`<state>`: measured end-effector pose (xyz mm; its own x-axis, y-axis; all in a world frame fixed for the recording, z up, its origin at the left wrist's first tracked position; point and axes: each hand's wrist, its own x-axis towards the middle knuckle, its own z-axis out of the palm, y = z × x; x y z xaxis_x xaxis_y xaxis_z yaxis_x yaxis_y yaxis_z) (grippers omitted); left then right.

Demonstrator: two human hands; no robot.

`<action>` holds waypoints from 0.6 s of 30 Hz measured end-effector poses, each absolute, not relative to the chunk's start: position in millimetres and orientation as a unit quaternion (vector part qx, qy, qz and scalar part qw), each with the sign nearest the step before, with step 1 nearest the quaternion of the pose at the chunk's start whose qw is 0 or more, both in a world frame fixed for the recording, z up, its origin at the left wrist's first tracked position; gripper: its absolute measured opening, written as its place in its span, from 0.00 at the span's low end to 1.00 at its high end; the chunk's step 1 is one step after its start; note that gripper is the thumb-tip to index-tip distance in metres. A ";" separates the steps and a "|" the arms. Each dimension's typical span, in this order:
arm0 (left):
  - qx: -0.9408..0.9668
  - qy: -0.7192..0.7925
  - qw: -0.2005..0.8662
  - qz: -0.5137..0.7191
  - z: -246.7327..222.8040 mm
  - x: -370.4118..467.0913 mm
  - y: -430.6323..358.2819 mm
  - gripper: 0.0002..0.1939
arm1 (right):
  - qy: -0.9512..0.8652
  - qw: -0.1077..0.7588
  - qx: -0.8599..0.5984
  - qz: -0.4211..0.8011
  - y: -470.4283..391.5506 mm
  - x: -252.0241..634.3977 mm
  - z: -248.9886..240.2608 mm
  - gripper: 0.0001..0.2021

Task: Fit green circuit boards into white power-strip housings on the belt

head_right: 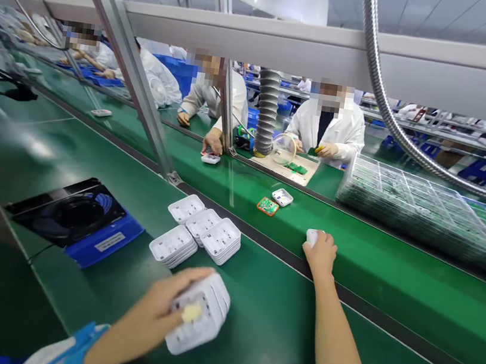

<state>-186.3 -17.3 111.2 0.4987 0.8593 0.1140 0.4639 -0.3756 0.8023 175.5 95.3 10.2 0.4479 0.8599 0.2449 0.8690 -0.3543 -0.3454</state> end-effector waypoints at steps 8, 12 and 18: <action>0.691 0.580 0.256 0.349 161.3 -255.3 88.2 0.23 | -0.460 0.466 -0.683 0.325 1.3 167.0 19.8 0.28; 0.699 0.620 0.232 0.270 156.8 -236.0 125.4 0.21 | -0.456 0.455 -0.648 0.406 -46.3 158.4 19.1 0.27; 0.741 0.636 0.168 0.140 135.3 -205.0 138.3 0.17 | -0.465 0.428 -0.654 0.417 -75.5 160.8 23.1 0.29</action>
<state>-205.0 138.3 135.3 0.1532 0.9882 -0.0064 0.8943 -0.1359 0.4263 160.8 -75.5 23.1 0.2199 0.9644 -0.1471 0.2513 -0.2017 -0.9467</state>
